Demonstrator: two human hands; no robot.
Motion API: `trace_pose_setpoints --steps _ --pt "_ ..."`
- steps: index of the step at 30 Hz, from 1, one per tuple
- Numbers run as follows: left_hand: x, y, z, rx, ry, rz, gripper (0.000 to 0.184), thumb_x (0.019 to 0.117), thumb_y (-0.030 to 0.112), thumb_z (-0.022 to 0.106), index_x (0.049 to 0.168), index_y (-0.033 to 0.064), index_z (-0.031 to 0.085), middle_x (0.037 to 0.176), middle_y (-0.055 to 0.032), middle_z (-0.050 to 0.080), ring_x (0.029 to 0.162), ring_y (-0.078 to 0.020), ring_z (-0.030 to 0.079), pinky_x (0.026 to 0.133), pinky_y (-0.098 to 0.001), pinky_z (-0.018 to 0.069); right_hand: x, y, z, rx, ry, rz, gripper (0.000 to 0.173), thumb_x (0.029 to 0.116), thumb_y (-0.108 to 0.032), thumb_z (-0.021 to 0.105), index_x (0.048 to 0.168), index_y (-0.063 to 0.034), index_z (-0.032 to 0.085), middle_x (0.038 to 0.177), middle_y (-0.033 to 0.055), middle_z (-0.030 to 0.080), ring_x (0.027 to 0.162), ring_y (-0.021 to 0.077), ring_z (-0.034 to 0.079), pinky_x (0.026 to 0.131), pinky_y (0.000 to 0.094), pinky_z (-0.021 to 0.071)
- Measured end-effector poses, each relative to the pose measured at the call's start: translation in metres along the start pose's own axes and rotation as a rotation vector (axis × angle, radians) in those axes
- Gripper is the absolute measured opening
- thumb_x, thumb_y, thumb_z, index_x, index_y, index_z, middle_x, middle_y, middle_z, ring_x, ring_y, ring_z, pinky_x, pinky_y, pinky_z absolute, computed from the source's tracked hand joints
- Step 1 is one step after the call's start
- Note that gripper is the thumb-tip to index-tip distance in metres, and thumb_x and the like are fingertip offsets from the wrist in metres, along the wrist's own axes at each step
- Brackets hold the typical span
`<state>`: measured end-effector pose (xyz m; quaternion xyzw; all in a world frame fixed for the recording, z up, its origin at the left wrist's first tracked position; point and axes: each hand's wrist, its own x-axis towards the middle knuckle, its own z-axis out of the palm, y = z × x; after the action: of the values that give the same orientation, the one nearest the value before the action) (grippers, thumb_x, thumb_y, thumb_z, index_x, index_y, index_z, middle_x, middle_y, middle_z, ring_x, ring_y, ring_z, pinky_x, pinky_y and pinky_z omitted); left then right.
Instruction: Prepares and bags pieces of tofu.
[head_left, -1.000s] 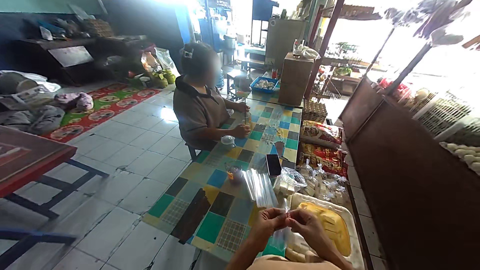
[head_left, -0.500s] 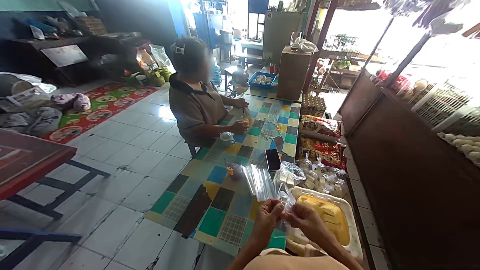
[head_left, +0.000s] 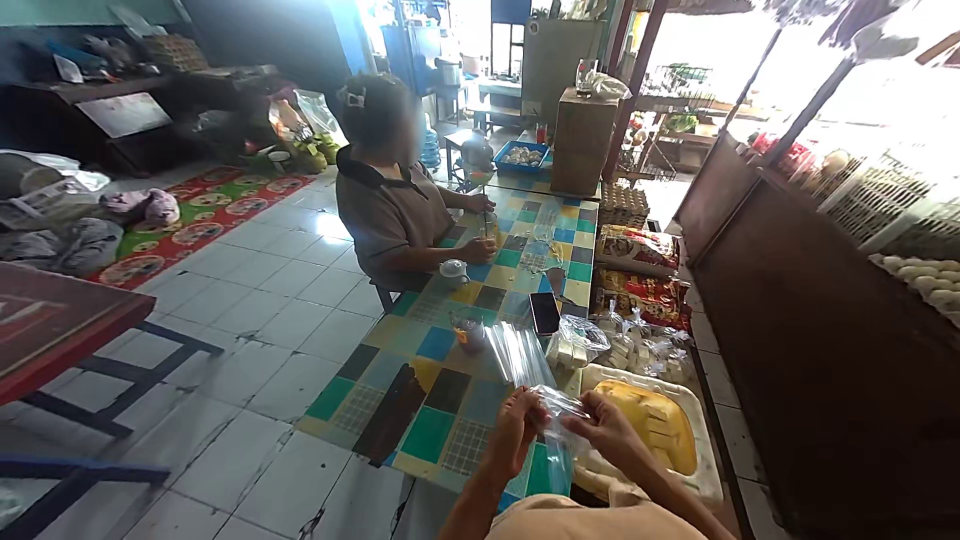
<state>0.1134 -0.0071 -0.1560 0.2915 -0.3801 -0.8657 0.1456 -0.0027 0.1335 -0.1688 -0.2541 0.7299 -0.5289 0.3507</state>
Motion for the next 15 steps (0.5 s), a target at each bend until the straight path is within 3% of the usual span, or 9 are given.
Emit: trace_pose_setpoints --steps 3,5,7,9,11,13,15 --pt "-0.007 -0.002 -0.011 -0.069 -0.208 -0.007 0.018 0.0985 0.007 0.039 0.092 0.0151 0.054 0.067 0.0073 0.061 0.058 -0.0009 0.060 0.061 -0.0174 0.0543 0.001 -0.003 -0.005 0.334 -0.048 0.186 0.003 0.1028 -0.006 0.057 0.104 -0.0034 0.059 0.078 -0.0020 0.063 0.062 0.0028 0.057 0.058 0.0188 0.0479" --pt "-0.005 -0.006 -0.019 0.133 -0.307 0.003 0.016 0.0895 -0.001 0.055 0.093 0.0144 0.052 0.066 0.0087 0.056 0.053 0.0012 0.050 0.051 -0.0153 0.0439 -0.003 -0.011 -0.016 0.669 -0.145 0.321 0.017 0.1091 -0.006 0.040 0.107 -0.0053 0.057 0.085 0.0041 0.073 0.072 0.0106 0.071 0.070 0.0253 0.0605" --pt "-0.001 -0.010 -0.023 0.419 -0.294 0.013 0.013 0.0931 0.003 0.064 0.097 0.0096 0.052 0.071 0.0072 0.054 0.055 0.0000 0.049 0.051 -0.0169 0.0423 -0.007 -0.017 -0.018 0.824 -0.163 0.358 0.027 0.1099 -0.012 0.031 0.105 -0.0066 0.057 0.079 0.0059 0.072 0.069 0.0139 0.072 0.071 0.0294 0.0623" --pt "0.000 -0.010 -0.023 0.459 -0.266 0.032 0.003 0.1006 0.009 0.057 0.103 0.0073 0.057 0.075 0.0081 0.058 0.062 0.0012 0.054 0.059 -0.0167 0.0464 -0.009 -0.017 -0.014 0.810 -0.151 0.295 0.030 0.1068 -0.014 0.033 0.095 -0.0112 0.061 0.069 -0.0010 0.066 0.059 0.0069 0.064 0.062 0.0233 0.0579" --pt "-0.001 -0.002 -0.019 0.249 -0.192 0.000 0.016 0.1063 0.004 0.041 0.102 0.0057 0.057 0.080 0.0043 0.066 0.074 -0.0036 0.065 0.074 -0.0214 0.0552 -0.007 -0.009 -0.012 0.639 -0.179 0.194 0.015 0.1006 -0.012 0.043 0.099 -0.0133 0.058 0.069 -0.0063 0.059 0.057 0.0018 0.057 0.057 0.0186 0.0518" --pt "-0.005 0.008 -0.011 0.001 -0.094 -0.075 0.030 0.1104 0.010 0.030 0.096 0.0063 0.056 0.076 -0.0019 0.069 0.072 -0.0103 0.070 0.075 -0.0259 0.0594 -0.006 -0.004 -0.010 0.389 -0.196 0.150 0.011 0.1003 -0.009 0.058 0.111 -0.0062 0.056 0.083 -0.0025 0.066 0.070 0.0037 0.064 0.066 0.0212 0.0550" --pt "-0.011 0.007 -0.007 -0.114 -0.122 -0.101 0.041 0.1096 0.017 0.028 0.084 0.0112 0.059 0.068 0.0003 0.067 0.064 -0.0093 0.068 0.070 -0.0255 0.0598 -0.004 0.002 -0.003 0.265 -0.158 0.155 0.011 0.1023 -0.010 0.060 0.111 -0.0027 0.060 0.085 -0.0016 0.067 0.071 0.0035 0.063 0.068 0.0220 0.0544"
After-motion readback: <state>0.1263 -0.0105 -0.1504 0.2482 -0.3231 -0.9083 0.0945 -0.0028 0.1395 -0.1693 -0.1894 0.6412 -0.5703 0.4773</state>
